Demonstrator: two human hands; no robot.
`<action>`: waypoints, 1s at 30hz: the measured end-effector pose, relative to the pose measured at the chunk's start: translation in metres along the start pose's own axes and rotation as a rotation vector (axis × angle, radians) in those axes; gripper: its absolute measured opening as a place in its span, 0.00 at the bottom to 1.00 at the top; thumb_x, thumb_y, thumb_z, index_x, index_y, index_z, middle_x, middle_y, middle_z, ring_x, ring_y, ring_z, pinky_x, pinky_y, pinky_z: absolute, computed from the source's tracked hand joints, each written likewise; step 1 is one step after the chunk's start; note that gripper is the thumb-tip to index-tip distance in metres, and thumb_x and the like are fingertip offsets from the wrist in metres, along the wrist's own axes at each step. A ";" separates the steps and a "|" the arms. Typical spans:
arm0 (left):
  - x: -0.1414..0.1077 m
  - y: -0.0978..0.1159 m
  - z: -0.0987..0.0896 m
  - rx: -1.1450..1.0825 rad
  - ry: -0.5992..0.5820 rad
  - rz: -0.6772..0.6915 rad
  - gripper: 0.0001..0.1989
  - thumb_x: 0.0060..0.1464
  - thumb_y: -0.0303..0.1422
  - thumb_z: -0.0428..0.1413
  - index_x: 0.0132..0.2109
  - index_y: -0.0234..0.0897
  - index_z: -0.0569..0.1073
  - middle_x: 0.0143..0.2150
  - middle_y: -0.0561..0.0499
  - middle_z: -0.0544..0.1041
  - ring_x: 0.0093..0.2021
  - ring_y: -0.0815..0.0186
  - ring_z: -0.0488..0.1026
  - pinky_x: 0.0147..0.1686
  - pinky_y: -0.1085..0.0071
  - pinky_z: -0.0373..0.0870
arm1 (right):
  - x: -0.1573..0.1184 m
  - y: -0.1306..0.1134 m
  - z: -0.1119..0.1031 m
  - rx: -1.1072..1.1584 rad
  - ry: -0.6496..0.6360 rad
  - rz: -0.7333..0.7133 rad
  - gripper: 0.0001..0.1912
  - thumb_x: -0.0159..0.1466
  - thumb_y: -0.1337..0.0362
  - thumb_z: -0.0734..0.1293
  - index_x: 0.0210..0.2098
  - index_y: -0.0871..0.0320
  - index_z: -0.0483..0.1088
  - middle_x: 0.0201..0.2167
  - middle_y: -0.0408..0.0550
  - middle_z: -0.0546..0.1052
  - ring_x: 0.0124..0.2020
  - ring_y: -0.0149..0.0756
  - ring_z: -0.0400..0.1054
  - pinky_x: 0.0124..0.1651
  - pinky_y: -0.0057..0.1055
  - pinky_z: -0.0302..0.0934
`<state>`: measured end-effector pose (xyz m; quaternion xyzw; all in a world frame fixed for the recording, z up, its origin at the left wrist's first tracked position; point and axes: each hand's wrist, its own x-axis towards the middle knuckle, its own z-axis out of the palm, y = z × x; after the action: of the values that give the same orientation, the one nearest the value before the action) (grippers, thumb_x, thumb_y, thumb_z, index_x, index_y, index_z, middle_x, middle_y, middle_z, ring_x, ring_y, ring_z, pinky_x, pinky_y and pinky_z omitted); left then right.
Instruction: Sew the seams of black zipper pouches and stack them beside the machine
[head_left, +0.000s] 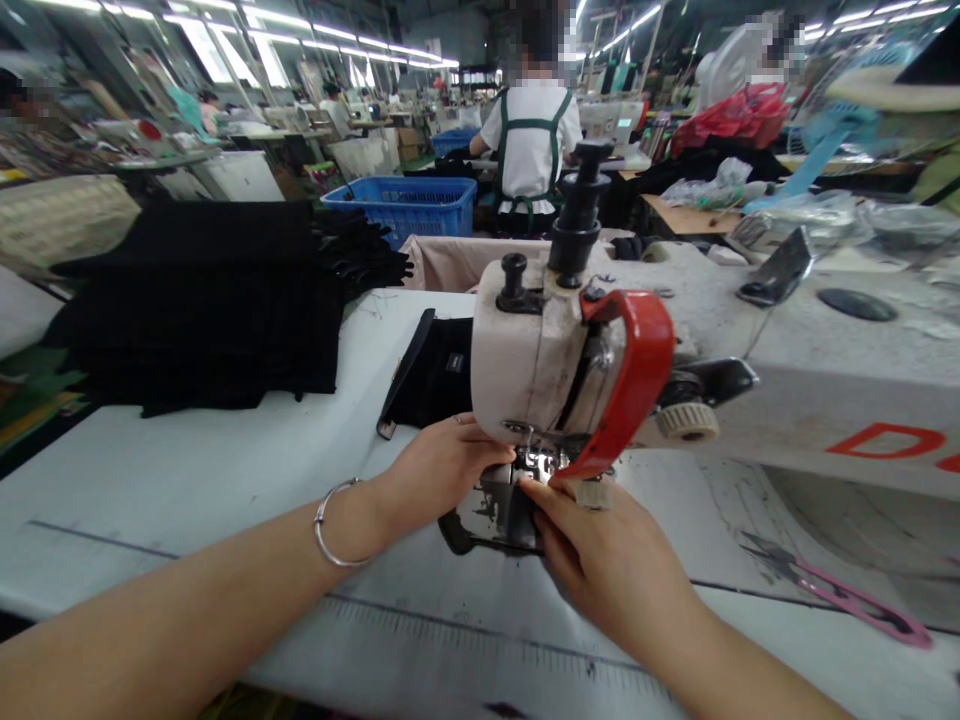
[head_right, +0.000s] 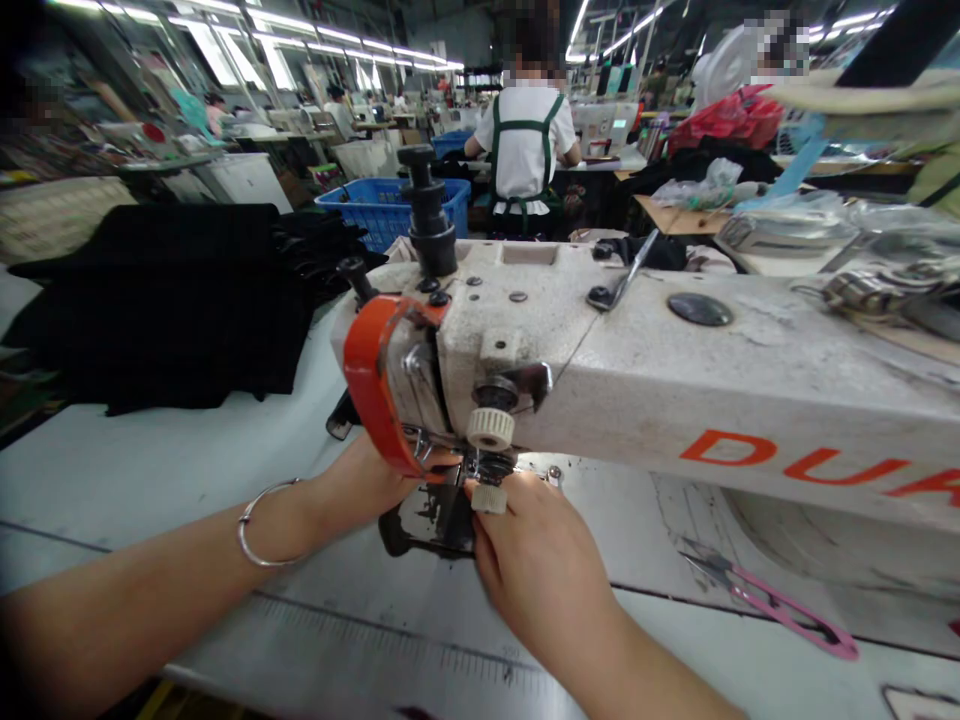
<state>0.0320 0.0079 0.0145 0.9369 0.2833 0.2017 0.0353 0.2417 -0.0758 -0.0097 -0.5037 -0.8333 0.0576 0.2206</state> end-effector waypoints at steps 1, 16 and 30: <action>0.001 0.002 -0.001 0.006 0.000 -0.011 0.19 0.66 0.26 0.42 0.47 0.33 0.77 0.48 0.55 0.79 0.52 0.66 0.76 0.57 0.63 0.68 | 0.000 0.000 0.000 -0.001 0.002 0.000 0.18 0.67 0.69 0.59 0.54 0.59 0.72 0.45 0.57 0.74 0.43 0.50 0.69 0.42 0.49 0.69; 0.000 -0.012 0.010 -0.056 0.030 -0.012 0.13 0.60 0.20 0.54 0.44 0.38 0.79 0.44 0.52 0.82 0.49 0.62 0.77 0.54 0.66 0.73 | 0.003 0.000 -0.002 0.005 -0.042 0.033 0.18 0.68 0.68 0.59 0.54 0.58 0.71 0.40 0.54 0.74 0.42 0.48 0.69 0.44 0.45 0.66; -0.004 -0.014 0.013 -0.080 -0.019 -0.029 0.13 0.65 0.23 0.50 0.47 0.38 0.78 0.49 0.51 0.80 0.51 0.62 0.75 0.56 0.63 0.71 | 0.006 -0.003 -0.006 0.015 -0.059 0.049 0.17 0.68 0.70 0.59 0.53 0.58 0.72 0.41 0.53 0.74 0.42 0.45 0.68 0.44 0.42 0.64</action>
<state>0.0273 0.0179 -0.0010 0.9325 0.2881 0.2033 0.0781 0.2394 -0.0731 -0.0019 -0.5204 -0.8263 0.0842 0.1981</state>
